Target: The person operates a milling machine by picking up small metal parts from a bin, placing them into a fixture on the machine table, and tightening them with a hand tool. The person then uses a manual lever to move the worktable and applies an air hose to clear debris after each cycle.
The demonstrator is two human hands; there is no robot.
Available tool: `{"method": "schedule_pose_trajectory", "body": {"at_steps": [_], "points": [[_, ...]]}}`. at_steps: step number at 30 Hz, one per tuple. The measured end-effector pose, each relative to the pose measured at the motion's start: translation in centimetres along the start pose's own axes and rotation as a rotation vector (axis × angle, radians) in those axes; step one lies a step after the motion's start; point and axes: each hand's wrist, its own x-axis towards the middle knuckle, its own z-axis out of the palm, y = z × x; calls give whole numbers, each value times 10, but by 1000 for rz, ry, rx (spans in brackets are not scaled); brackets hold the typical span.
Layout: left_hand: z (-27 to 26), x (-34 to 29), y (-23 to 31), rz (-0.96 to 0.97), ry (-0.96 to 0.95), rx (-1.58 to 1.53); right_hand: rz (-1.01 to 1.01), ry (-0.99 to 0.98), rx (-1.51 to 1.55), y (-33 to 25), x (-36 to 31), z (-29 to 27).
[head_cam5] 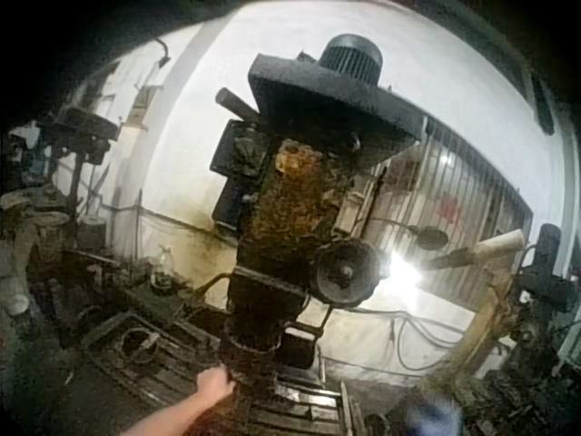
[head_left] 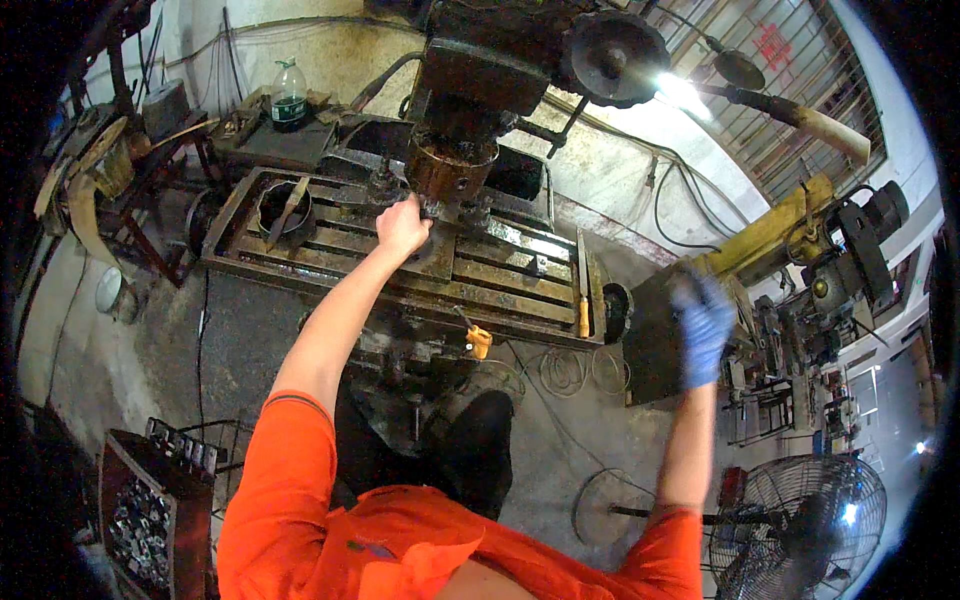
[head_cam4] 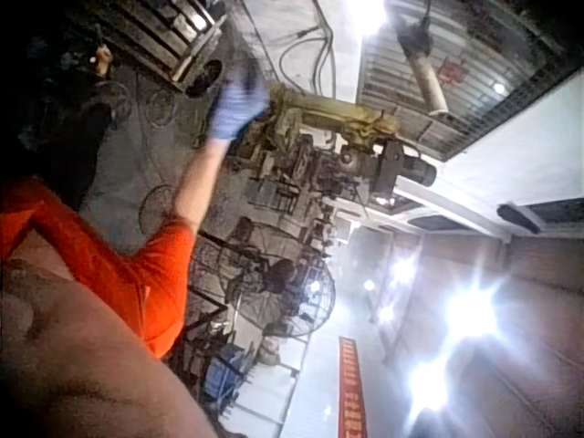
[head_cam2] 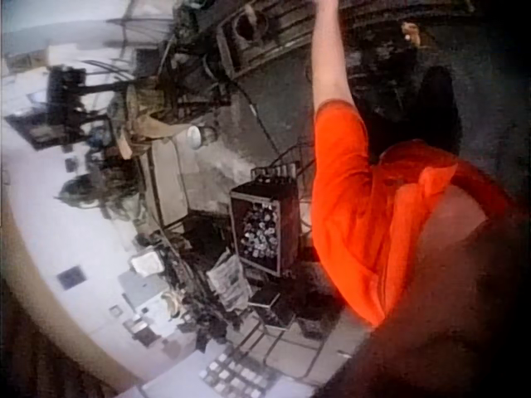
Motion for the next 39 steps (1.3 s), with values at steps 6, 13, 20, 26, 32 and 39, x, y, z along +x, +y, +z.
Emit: {"method": "schedule_pose_trajectory", "body": {"at_steps": [6, 13, 20, 26, 32, 39], "points": [[-5, 7, -11, 56, -56, -187, -403, 77, 1085, -89, 154, -75], [-6, 7, -9, 15, -35, -159, -492, 273, 666, -71, 105, -56], [-5, 10, -13, 7, -35, -181, -407, 436, -206, -71, 35, -14], [-3, 13, -13, -9, -31, -178, -504, 383, 242, -76, 35, 2], [4, 11, -15, -2, 3, -150, -511, 436, 386, -68, 34, 13], [-6, 12, -21, 54, -81, -234, -465, 448, 437, -48, 21, 14]]}}
